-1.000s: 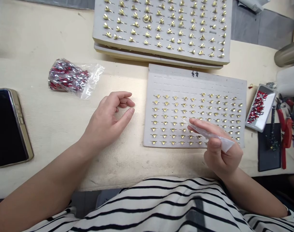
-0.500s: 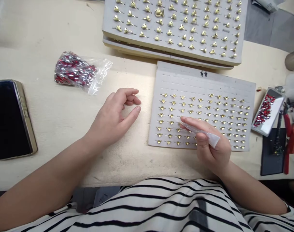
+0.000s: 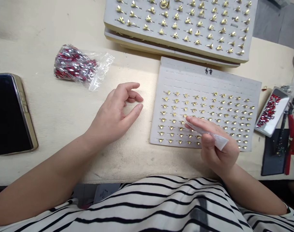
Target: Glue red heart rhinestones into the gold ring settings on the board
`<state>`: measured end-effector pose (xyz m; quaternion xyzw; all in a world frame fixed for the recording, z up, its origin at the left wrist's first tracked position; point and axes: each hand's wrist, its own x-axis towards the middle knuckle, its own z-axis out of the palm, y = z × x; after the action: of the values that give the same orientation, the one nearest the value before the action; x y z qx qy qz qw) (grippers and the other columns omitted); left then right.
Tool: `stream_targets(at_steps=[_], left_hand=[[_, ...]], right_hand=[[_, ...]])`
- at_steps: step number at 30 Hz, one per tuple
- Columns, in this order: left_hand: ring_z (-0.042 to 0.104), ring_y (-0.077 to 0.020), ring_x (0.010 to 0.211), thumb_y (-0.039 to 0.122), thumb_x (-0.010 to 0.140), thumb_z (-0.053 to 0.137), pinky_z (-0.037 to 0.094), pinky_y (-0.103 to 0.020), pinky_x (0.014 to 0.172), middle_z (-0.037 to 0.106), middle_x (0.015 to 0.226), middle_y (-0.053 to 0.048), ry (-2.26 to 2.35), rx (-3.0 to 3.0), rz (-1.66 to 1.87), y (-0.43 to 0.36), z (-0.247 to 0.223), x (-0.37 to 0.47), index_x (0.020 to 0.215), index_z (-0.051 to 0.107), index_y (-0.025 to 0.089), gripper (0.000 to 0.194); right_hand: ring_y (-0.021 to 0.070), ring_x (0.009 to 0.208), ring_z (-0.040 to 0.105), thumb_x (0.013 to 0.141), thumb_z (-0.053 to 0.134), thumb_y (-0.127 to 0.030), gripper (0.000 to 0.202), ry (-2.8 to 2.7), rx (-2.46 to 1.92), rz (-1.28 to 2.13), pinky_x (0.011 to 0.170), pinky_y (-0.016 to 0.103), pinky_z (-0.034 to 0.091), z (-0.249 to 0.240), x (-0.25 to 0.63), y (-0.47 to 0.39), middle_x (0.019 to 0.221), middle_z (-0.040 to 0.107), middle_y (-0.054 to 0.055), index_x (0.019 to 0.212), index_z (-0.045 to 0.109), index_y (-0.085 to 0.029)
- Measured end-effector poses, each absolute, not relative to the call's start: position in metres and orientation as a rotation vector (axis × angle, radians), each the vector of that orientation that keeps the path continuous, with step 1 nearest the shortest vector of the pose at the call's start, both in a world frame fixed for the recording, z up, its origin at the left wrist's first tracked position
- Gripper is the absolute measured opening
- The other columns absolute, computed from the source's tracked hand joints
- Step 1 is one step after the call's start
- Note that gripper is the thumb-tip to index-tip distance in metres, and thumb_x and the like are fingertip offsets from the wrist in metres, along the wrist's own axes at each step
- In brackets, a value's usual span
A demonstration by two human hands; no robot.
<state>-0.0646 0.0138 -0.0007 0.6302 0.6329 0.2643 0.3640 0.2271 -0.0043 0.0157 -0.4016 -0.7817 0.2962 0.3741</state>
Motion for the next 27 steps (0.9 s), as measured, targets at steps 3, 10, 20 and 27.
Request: stream_targets(at_steps=[3,10,20,27], left_hand=[[0.066,-0.0239,0.119,0.032,0.098,0.059,0.053,-0.047,0.104,0.074,0.121,-0.005,1.629,1.624,0.668,0.013,0.0,-0.065,0.142,0.05,0.027,0.045],[0.066,-0.0225,0.119,0.029,0.099,0.06,0.053,-0.044,0.104,0.074,0.12,-0.004,1.609,1.638,0.702,0.013,-0.002,-0.065,0.143,0.05,0.027,0.045],[0.066,-0.0216,0.119,0.027,0.099,0.06,0.052,-0.042,0.107,0.074,0.121,-0.005,1.59,1.668,0.708,0.012,-0.002,-0.065,0.143,0.05,0.024,0.046],[0.066,-0.0221,0.12,0.028,0.1,0.058,0.052,-0.044,0.107,0.074,0.123,-0.006,1.596,1.657,0.684,0.013,-0.001,-0.065,0.144,0.05,0.023,0.045]], right_hand=[[0.0245,0.104,0.079,0.107,0.053,-0.03,0.037,-1.945,-1.057,0.759,0.093,0.045,0.069,0.019,0.226,-0.008,0.127,0.079,0.01,0.14,0.07,-0.023],[0.0263,0.122,0.073,0.108,0.052,-0.03,0.04,-1.811,-1.097,1.06,0.099,0.047,0.068,0.024,0.22,-0.01,0.141,0.072,0.008,0.146,0.064,-0.026],[0.0237,0.116,0.076,0.107,0.052,-0.023,0.041,-1.896,-1.097,1.092,0.105,0.048,0.065,0.02,0.206,-0.004,0.14,0.073,0.007,0.146,0.064,-0.027],[0.0231,0.114,0.076,0.107,0.053,-0.023,0.04,-1.957,-1.116,1.018,0.103,0.046,0.063,0.017,0.205,-0.002,0.137,0.074,0.006,0.144,0.065,-0.029]])
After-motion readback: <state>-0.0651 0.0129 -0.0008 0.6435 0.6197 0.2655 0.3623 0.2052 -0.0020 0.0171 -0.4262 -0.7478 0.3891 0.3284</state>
